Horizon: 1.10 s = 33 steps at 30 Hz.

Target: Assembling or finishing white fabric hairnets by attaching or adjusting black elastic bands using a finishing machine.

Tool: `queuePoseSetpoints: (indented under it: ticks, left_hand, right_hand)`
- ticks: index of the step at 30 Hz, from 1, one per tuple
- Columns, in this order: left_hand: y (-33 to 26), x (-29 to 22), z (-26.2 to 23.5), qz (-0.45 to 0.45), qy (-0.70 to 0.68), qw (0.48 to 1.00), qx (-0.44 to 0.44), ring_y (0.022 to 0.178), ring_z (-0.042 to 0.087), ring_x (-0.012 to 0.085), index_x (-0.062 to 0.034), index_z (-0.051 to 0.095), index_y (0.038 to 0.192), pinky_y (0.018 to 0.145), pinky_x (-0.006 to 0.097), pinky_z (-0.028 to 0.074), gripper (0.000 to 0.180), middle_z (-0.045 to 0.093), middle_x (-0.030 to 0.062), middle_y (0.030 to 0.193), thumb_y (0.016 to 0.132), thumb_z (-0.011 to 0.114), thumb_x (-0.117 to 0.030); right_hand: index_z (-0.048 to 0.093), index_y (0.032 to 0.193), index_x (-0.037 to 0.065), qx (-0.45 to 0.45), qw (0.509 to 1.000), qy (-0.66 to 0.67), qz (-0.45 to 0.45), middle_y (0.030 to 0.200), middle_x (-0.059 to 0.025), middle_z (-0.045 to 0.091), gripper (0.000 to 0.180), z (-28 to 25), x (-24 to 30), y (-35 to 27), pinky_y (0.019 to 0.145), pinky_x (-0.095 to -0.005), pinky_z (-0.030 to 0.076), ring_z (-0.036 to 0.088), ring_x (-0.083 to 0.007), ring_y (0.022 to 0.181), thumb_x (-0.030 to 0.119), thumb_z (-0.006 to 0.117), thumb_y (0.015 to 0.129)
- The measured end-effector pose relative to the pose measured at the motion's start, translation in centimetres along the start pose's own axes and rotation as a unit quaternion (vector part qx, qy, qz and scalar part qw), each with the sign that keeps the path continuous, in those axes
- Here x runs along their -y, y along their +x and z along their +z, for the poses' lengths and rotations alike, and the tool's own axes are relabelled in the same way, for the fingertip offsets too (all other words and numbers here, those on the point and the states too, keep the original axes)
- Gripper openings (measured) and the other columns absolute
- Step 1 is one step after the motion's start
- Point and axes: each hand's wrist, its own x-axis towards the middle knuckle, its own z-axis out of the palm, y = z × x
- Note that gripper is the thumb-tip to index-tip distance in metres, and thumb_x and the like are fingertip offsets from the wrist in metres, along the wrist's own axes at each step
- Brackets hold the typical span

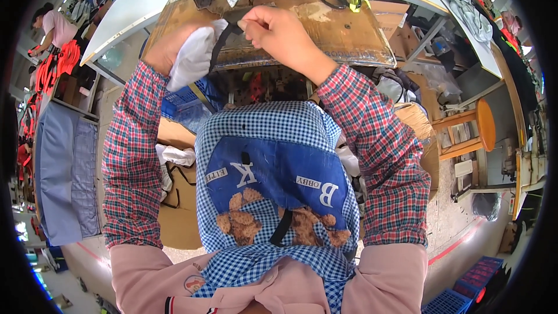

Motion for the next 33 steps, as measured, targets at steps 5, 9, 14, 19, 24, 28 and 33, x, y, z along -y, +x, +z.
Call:
queuePoseSetpoints:
  ticks: [5, 9, 14, 19, 24, 28, 33]
  left_hand:
    - [1.9, -0.2, -2.0, 0.171, 0.234, 0.956, 0.047, 0.074, 0.055, 0.0071, -0.0053, 0.064, 0.11, 0.067, 0.023, 0.048, 0.026, 0.061, -0.0015, 0.081, 0.091, 0.061, -0.022]
    - [1.7, -0.6, -1.6, 0.205, 0.235, 0.949, 0.04, 0.077, 0.053, 0.0069, -0.0042, 0.061, 0.116, 0.069, 0.022, 0.046, 0.031, 0.06, -0.0014, 0.086, 0.089, 0.063, -0.019]
    - [1.6, -1.6, -1.3, 0.27, 0.309, 0.91, 0.055, 0.082, 0.053, 0.0058, -0.0041, 0.059, 0.121, 0.072, 0.021, 0.045, 0.035, 0.061, -0.0016, 0.093, 0.089, 0.064, -0.018]
    - [1.6, -2.1, -0.7, 0.211, 0.25, 0.944, 0.052, 0.083, 0.054, 0.0062, -0.0039, 0.058, 0.122, 0.074, 0.021, 0.046, 0.037, 0.062, -0.0021, 0.094, 0.09, 0.065, -0.021]
    - [2.7, -0.9, -2.5, 0.173, 0.141, 0.974, 0.043, 0.083, 0.055, 0.0065, -0.0038, 0.057, 0.124, 0.073, 0.02, 0.046, 0.04, 0.062, -0.0019, 0.096, 0.089, 0.067, -0.02]
    - [3.0, -1.0, -3.0, 0.151, 0.135, 0.978, 0.056, 0.09, 0.06, 0.0102, -0.005, 0.06, 0.113, 0.077, 0.021, 0.049, 0.03, 0.065, 0.0052, 0.103, 0.089, 0.064, -0.023]
    - [3.3, 0.0, -3.0, 0.199, 0.152, 0.968, 0.017, 0.086, 0.06, 0.0094, -0.0045, 0.062, 0.109, 0.074, 0.02, 0.049, 0.025, 0.065, 0.0045, 0.1, 0.091, 0.062, -0.021]
  right_hand:
    - [0.063, 0.101, 0.001, 0.021, 0.999, -0.007, 0.048, 0.08, -0.001, 0.063, 0.024, -0.3, -0.2, 1.9, 0.067, -0.0238, 0.052, 0.059, -0.0081, 0.07, 0.024, 0.059, 0.095]
    - [0.065, 0.096, -0.002, 0.0, 0.999, 0.007, 0.034, 0.076, -0.0044, 0.066, 0.023, -0.6, -1.0, 3.0, 0.064, -0.0255, 0.054, 0.061, -0.0095, 0.066, 0.02, 0.06, 0.093]
    - [0.065, 0.096, -0.002, 0.004, 0.999, 0.025, 0.02, 0.077, -0.0049, 0.066, 0.023, -1.0, -1.2, 3.8, 0.064, -0.0254, 0.055, 0.062, -0.0097, 0.068, 0.02, 0.06, 0.093]
    - [0.064, 0.101, 0.001, 0.015, 0.999, 0.012, 0.036, 0.081, -0.0011, 0.064, 0.022, -1.4, -1.3, 3.8, 0.068, -0.0238, 0.053, 0.059, -0.0079, 0.07, 0.022, 0.058, 0.095]
    - [0.064, 0.102, 0.002, 0.016, 0.999, 0.008, 0.038, 0.081, -0.0012, 0.064, 0.024, -1.3, -1.2, 3.9, 0.067, -0.024, 0.053, 0.059, -0.0076, 0.07, 0.023, 0.058, 0.095]
    - [0.066, 0.095, -0.001, 0.0, 1.0, 0.012, 0.023, 0.078, -0.0044, 0.066, 0.023, -1.3, -1.1, 4.0, 0.063, -0.025, 0.055, 0.062, -0.0096, 0.069, 0.021, 0.06, 0.092]
    - [0.066, 0.095, -0.001, -0.005, 1.0, 0.011, 0.027, 0.078, -0.0041, 0.066, 0.025, -1.5, -1.5, 4.0, 0.063, -0.0247, 0.054, 0.062, -0.0092, 0.07, 0.024, 0.061, 0.092]
